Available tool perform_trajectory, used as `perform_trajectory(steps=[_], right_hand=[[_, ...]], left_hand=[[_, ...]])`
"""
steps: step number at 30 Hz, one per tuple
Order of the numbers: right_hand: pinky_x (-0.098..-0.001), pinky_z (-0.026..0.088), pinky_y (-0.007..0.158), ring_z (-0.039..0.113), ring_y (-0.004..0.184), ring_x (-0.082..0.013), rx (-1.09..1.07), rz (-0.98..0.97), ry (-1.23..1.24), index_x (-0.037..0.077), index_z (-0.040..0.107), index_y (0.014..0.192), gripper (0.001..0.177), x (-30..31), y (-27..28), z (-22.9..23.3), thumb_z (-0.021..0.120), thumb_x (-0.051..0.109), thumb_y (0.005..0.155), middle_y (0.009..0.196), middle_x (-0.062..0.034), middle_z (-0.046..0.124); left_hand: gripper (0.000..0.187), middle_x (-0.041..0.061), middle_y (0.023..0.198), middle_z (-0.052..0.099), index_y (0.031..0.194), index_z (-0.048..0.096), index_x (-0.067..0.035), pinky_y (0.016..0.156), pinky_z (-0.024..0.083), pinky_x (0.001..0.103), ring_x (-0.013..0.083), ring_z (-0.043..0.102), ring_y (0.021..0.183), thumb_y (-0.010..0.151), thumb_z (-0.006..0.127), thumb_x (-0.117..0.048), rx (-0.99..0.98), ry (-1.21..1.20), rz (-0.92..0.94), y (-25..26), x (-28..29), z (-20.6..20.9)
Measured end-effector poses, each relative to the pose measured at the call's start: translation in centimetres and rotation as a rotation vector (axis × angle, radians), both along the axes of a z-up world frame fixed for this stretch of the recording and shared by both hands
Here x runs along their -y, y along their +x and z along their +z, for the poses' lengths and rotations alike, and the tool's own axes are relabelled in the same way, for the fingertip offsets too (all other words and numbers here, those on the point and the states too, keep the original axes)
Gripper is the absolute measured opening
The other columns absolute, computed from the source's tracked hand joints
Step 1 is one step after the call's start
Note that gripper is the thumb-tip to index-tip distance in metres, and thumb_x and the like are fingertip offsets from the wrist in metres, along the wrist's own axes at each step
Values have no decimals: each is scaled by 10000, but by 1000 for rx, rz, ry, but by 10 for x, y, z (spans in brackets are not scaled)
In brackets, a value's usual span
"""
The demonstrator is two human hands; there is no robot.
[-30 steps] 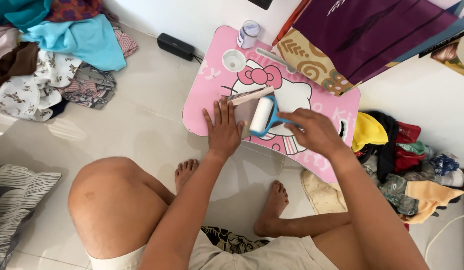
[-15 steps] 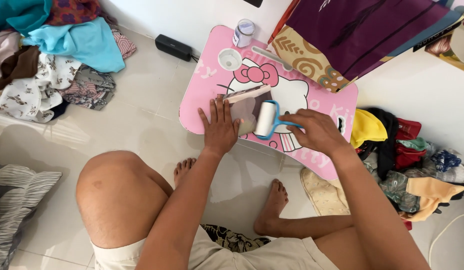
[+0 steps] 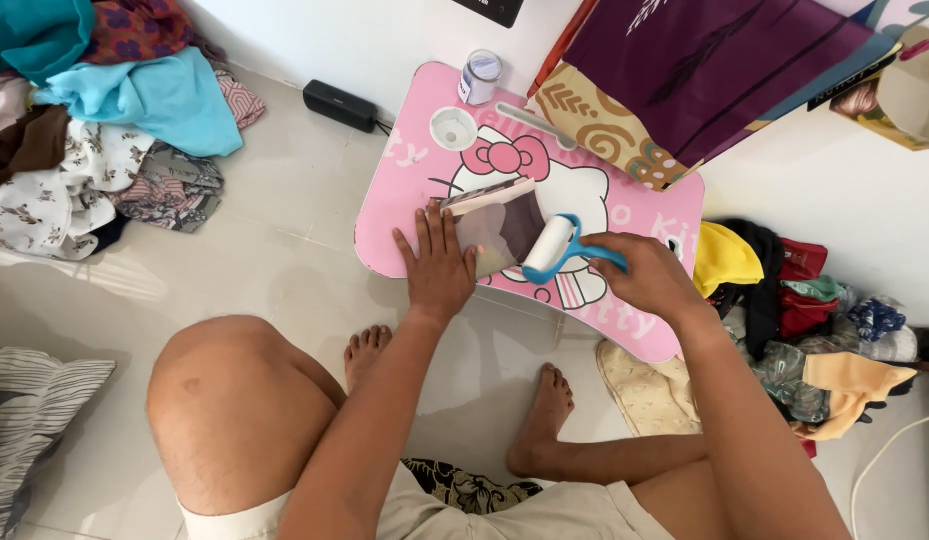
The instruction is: Folding a scarf and using a lint roller to remove lint and debris.
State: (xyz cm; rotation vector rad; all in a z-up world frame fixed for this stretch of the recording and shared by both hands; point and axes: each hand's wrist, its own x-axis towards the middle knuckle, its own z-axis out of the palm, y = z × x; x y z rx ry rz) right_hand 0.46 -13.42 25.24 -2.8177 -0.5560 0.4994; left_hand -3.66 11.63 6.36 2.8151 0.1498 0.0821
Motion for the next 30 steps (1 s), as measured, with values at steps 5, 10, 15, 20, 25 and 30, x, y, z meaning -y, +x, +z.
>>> perform_trajectory(steps=[5, 10, 15, 20, 25, 30], right_hand=[[-478, 583, 804, 738, 913, -321, 114, -229, 82, 344, 654, 1306, 346, -10, -15, -26, 637, 315, 962, 881, -52, 758], [-514, 599, 783, 745, 876, -377, 167, -174, -35, 250, 611, 1349, 354, -45, -11, -64, 556, 316, 1005, 903, -126, 720], [-557, 587, 776, 730, 881, -454, 199, -138, 16, 111, 626, 1349, 365, -74, 11, -52, 519, 235, 1023, 880, -219, 697], [-550, 591, 759, 740, 856, -430, 233, -124, 42, 102, 663, 1300, 339, -82, 41, -62, 560, 227, 1001, 854, -200, 714], [-528, 594, 758, 744, 857, -413, 230, -132, 76, 86, 666, 1292, 329, -89, 48, -57, 563, 198, 1000, 869, -197, 725], [-552, 590, 773, 738, 886, -443, 222, -141, 88, 63, 652, 1309, 342, -91, 50, -59, 560, 189, 1005, 892, -230, 725]], left_hand=[[717, 295, 1663, 204, 1565, 310, 54, 1182, 22, 764, 470, 174, 1546, 1038, 394, -425, 200, -16, 153, -8, 23, -8], [712, 299, 1659, 209, 1560, 315, 57, 1182, 24, 764, 476, 177, 1543, 1040, 393, -422, 220, -8, 163, -9, 24, -8], [705, 302, 1661, 202, 1562, 307, 60, 1182, 21, 764, 479, 170, 1544, 1050, 369, -420, 194, -7, 157, -10, 23, -5], [702, 291, 1668, 191, 1565, 299, 56, 1189, 25, 759, 471, 165, 1550, 1055, 352, -425, 181, 12, 156, -10, 23, -4], [709, 296, 1666, 192, 1561, 302, 61, 1188, 23, 757, 474, 167, 1549, 1054, 351, -432, 179, 6, 148, -9, 22, -4], [709, 293, 1658, 217, 1559, 312, 58, 1191, 31, 754, 471, 177, 1548, 1054, 341, -438, 186, 29, 158, -9, 23, -5]])
